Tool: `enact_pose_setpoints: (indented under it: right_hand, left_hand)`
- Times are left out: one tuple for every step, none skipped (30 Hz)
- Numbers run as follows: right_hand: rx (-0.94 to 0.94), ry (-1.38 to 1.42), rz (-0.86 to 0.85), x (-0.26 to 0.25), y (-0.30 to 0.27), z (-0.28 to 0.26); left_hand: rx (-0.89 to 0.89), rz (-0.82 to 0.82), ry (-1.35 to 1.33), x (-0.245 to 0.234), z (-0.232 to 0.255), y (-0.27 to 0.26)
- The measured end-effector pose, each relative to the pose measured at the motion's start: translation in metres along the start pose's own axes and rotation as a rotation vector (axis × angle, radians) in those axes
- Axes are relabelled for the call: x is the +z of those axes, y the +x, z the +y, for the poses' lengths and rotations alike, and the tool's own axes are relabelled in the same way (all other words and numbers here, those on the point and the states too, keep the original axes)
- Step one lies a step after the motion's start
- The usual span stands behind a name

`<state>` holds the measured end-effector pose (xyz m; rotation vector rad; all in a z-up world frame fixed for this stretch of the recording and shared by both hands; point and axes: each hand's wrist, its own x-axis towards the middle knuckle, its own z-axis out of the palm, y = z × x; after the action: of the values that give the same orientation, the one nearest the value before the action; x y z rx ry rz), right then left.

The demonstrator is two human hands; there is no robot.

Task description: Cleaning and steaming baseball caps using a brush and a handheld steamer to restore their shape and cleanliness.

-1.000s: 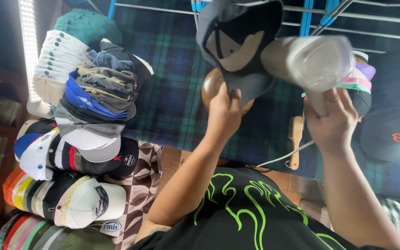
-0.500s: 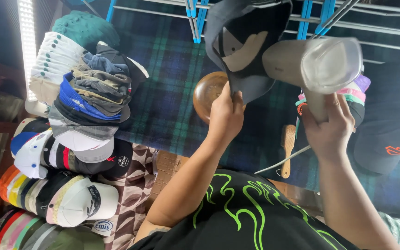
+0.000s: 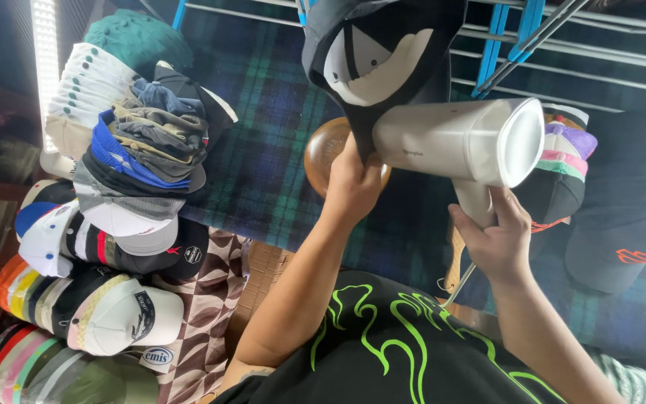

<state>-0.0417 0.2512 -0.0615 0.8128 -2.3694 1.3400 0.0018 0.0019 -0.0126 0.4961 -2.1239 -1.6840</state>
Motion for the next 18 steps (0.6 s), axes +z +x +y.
enact_pose_setpoints:
  right_hand:
    - [0.016, 0.022, 0.003, 0.000, 0.001, 0.002]
    - [0.031, 0.044, 0.005, 0.001, 0.001, 0.004]
    - [0.031, 0.046, 0.004, 0.001, 0.004, -0.005]
    - [0.066, 0.079, 0.005, 0.000, 0.008, -0.012]
    - [0.102, 0.113, 0.005, 0.000, 0.012, -0.020]
    - [0.102, 0.114, 0.005, 0.000, 0.015, -0.023]
    - [0.114, 0.128, 0.009, 0.000, 0.018, -0.025]
    - [0.129, 0.141, 0.015, -0.001, 0.020, -0.027]
    - [0.132, 0.139, 0.017, -0.002, 0.022, -0.029]
    - [0.136, 0.194, 0.022, -0.002, 0.025, -0.031]
    - [0.140, 0.248, 0.027, -0.002, 0.028, -0.032]
    - [0.139, 0.249, 0.027, -0.002, 0.028, -0.034]
    - [0.114, 0.230, 0.038, -0.002, 0.028, -0.035]
    - [0.087, 0.212, 0.049, -0.002, 0.028, -0.036]
    - [0.086, 0.213, 0.050, -0.001, 0.026, -0.034]
    - [0.072, 0.182, 0.040, -0.001, 0.023, -0.031]
    - [0.058, 0.150, 0.031, -0.001, 0.020, -0.028]
    - [0.058, 0.146, 0.032, -0.002, 0.016, -0.023]
  left_hand:
    - [0.037, -0.039, 0.000, -0.001, 0.007, -0.002]
    - [0.074, -0.076, 0.001, -0.002, 0.013, -0.005]
    - [0.073, -0.075, 0.002, 0.003, 0.005, -0.007]
    - [0.100, -0.100, 0.040, 0.008, -0.004, -0.008]
    - [0.126, -0.124, 0.078, 0.013, -0.012, -0.010]
    - [0.125, -0.124, 0.079, 0.017, -0.023, -0.011]
    - [0.145, -0.133, 0.092, 0.022, -0.035, -0.013]
    - [0.164, -0.146, 0.104, 0.026, -0.046, -0.015]
    - [0.164, -0.150, 0.104, 0.027, -0.044, -0.016]
    - [0.132, -0.151, 0.119, 0.028, -0.042, -0.017]
    - [0.101, -0.152, 0.134, 0.028, -0.040, -0.018]
    - [0.102, -0.151, 0.135, 0.029, -0.036, -0.018]
    - [0.096, -0.116, 0.149, 0.030, -0.032, -0.019]
    - [0.090, -0.080, 0.163, 0.031, -0.028, -0.020]
    - [0.091, -0.078, 0.164, 0.031, -0.036, -0.017]
    - [0.120, -0.015, 0.232, 0.032, -0.043, -0.014]
    - [0.148, 0.049, 0.300, 0.033, -0.051, -0.011]
    - [0.150, 0.047, 0.298, 0.029, -0.041, -0.010]
